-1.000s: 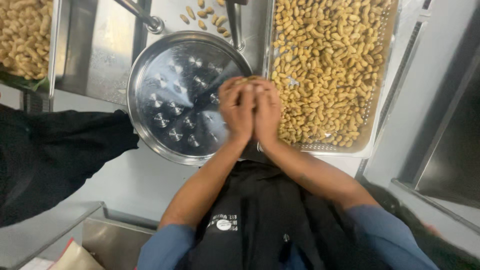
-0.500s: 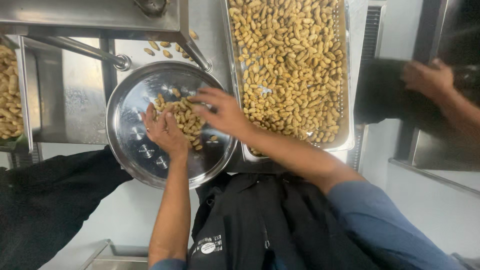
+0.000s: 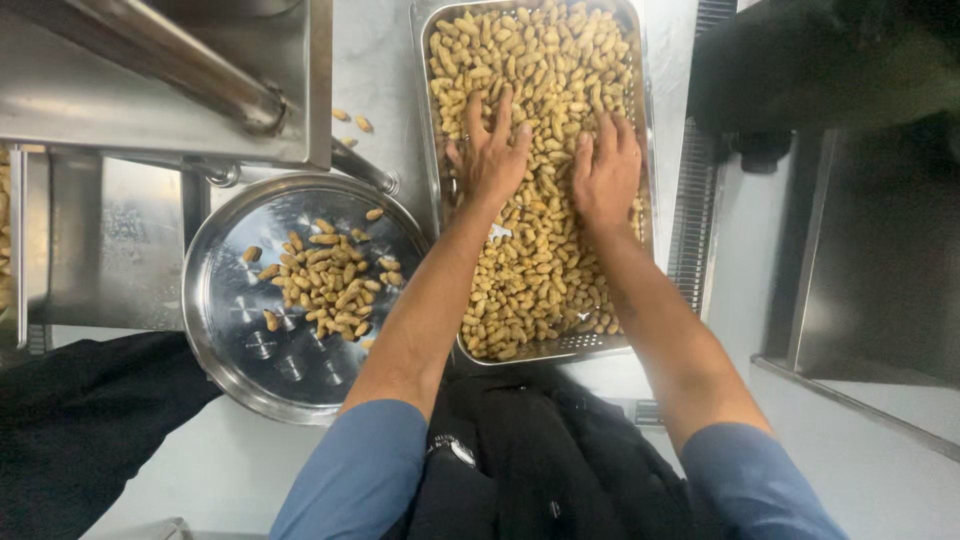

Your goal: The person sorts peanuts by hand, transferring them from a large rectangular tray into a round metal bowl. They repeatedly scoop handfuls of peanuts and place them into the bowl, occasionally spreading them out.

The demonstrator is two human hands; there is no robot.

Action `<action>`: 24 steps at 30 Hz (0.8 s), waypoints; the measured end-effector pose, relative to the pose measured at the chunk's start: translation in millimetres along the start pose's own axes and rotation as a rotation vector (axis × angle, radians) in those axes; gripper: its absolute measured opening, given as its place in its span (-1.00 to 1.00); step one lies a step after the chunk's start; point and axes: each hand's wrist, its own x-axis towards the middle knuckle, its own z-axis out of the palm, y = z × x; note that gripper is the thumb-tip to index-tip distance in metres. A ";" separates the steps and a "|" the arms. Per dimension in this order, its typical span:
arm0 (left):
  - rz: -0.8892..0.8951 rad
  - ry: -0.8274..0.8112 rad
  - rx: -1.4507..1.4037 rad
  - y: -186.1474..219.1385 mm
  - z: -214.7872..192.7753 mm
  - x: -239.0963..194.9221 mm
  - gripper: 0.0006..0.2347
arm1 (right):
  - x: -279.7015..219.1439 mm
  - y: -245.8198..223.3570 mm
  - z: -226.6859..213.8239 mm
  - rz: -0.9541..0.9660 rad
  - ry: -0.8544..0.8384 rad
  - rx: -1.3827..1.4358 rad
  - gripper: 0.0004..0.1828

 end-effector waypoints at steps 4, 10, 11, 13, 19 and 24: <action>-0.216 -0.258 -0.020 14.5 18.4 -12.5 -0.55 | -8.1 -6.3 23.1 0.195 0.059 0.101 -0.59; -0.192 -0.076 -0.180 30.7 30.6 -50.6 -0.64 | -18.9 -20.7 30.6 0.333 0.010 0.282 -0.59; -0.182 -0.030 -0.220 28.7 31.1 -58.0 -0.64 | -23.6 -22.1 28.9 0.369 -0.019 0.321 -0.59; -0.081 0.060 -0.339 26.2 30.7 -67.1 -0.71 | -29.4 -26.0 25.2 0.462 -0.002 0.544 -0.59; -0.004 0.247 -0.787 36.9 29.7 -81.6 -0.83 | -44.0 -40.7 13.2 0.526 0.108 0.812 -0.60; -0.022 0.247 -0.832 53.6 -5.5 -106.0 -0.83 | -54.7 -67.9 -18.1 0.664 0.083 0.935 -0.59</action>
